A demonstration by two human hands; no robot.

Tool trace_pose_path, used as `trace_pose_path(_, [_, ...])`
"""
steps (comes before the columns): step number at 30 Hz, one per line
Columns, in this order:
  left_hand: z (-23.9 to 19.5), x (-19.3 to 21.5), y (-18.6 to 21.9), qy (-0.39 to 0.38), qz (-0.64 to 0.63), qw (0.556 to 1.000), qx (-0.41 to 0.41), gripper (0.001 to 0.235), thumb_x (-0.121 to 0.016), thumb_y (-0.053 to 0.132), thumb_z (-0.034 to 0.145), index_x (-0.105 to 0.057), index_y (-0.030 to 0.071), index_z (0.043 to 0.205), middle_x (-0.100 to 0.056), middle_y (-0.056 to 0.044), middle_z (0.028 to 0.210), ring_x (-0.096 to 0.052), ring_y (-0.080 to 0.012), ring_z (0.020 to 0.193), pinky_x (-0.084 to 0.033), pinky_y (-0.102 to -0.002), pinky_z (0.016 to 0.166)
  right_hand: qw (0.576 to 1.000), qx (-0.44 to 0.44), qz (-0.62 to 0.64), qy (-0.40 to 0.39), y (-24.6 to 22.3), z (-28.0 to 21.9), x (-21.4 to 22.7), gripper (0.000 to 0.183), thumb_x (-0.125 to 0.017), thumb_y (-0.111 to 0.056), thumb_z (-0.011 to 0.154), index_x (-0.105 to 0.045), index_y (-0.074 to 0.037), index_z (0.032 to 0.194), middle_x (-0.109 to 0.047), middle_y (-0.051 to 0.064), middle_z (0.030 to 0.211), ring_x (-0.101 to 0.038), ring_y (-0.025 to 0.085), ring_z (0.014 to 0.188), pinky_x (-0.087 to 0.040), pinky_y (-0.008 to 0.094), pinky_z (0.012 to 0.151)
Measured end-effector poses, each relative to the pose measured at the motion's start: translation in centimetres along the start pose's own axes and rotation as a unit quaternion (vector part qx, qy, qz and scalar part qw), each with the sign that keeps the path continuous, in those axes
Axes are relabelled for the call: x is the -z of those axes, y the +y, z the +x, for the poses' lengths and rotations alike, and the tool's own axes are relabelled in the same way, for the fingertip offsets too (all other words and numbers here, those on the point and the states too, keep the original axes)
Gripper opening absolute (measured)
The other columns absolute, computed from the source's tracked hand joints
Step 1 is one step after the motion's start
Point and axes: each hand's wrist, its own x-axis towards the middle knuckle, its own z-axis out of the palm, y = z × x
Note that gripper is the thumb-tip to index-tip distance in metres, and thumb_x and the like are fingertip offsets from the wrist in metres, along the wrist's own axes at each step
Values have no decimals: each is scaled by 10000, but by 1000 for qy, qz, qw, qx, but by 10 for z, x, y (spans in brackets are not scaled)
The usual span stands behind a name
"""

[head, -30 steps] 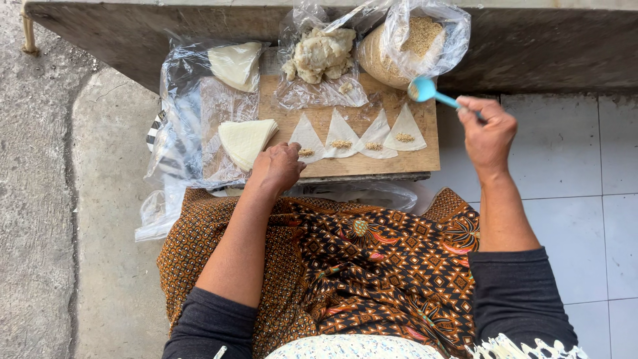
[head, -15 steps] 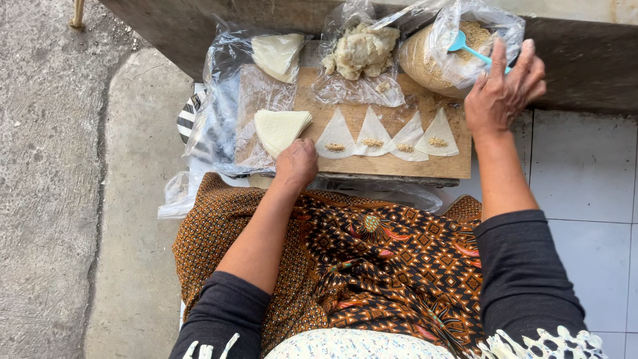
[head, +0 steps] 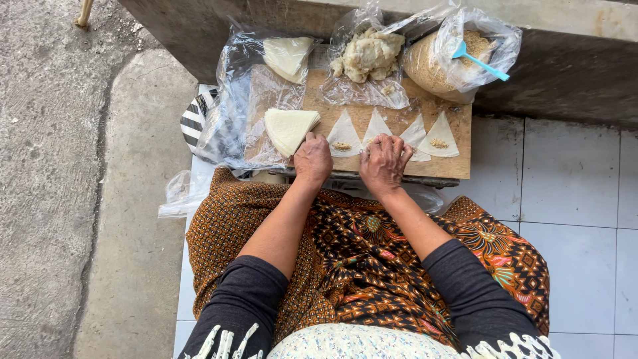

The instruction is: The person places spoonfuls of filling from a plastic bag onto triangular wrappers using a spoon. They fold and roll the wrappers by hand to encase the filling and place the completed pieces aside on a wooden board.

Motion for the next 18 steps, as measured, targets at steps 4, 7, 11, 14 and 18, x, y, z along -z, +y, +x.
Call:
trace_pose_path(4, [0, 5, -1, 35, -46, 998, -19, 118, -650, 67, 895, -664, -13, 981, -666, -195, 999, -721, -337, 810, -596, -460, 710, 999, -27, 44, -12, -4, 2, -10, 159, -815, -128, 799, -725, -56, 909, -630, 97, 1169, -516, 302, 1197, -299, 526, 1027])
trace_pose_path(7, [5, 3, -1, 48, -74, 995, -43, 115, -643, 86, 926, -653, -18, 972, -684, -195, 925, -720, -326, 806, -596, -458, 741, 999, -23, 45, 13, -5, 2, -16, 190, -812, -129, 797, -721, -57, 948, -654, 90, 1158, -534, 289, 1181, -306, 511, 1035])
trace_pose_path(11, [6, 2, 1, 52, -147, 986, -65, 80, -652, 89, 913, -664, 15, 941, -703, -186, 903, -722, -327, 845, -583, -448, 796, 997, -1, 79, 10, -9, 2, -17, 144, -799, -108, 849, -712, -67, 957, -705, 65, 1071, -580, 274, 1110, -318, 486, 1009])
trace_pose_path(14, [4, 10, 3, 51, -211, 973, -76, 100, -652, 69, 869, -674, 28, 957, -733, -189, 930, -731, -332, 884, -574, -438, 814, 993, 3, 119, 3, -12, 4, -17, 132, -788, -104, 881, -710, -78, 985, -727, 52, 1028, -618, 245, 1043, -353, 445, 991])
trace_pose_path(18, [2, 23, 9, 5, -293, 955, -39, 155, -639, 116, 933, -663, 38, 1064, -754, -199, 945, -741, -325, 915, -563, -438, 843, 985, -6, 173, -4, -14, 7, -21, 146, -787, -92, 866, -709, -96, 990, -745, 21, 978, -657, 218, 968, -395, 406, 969])
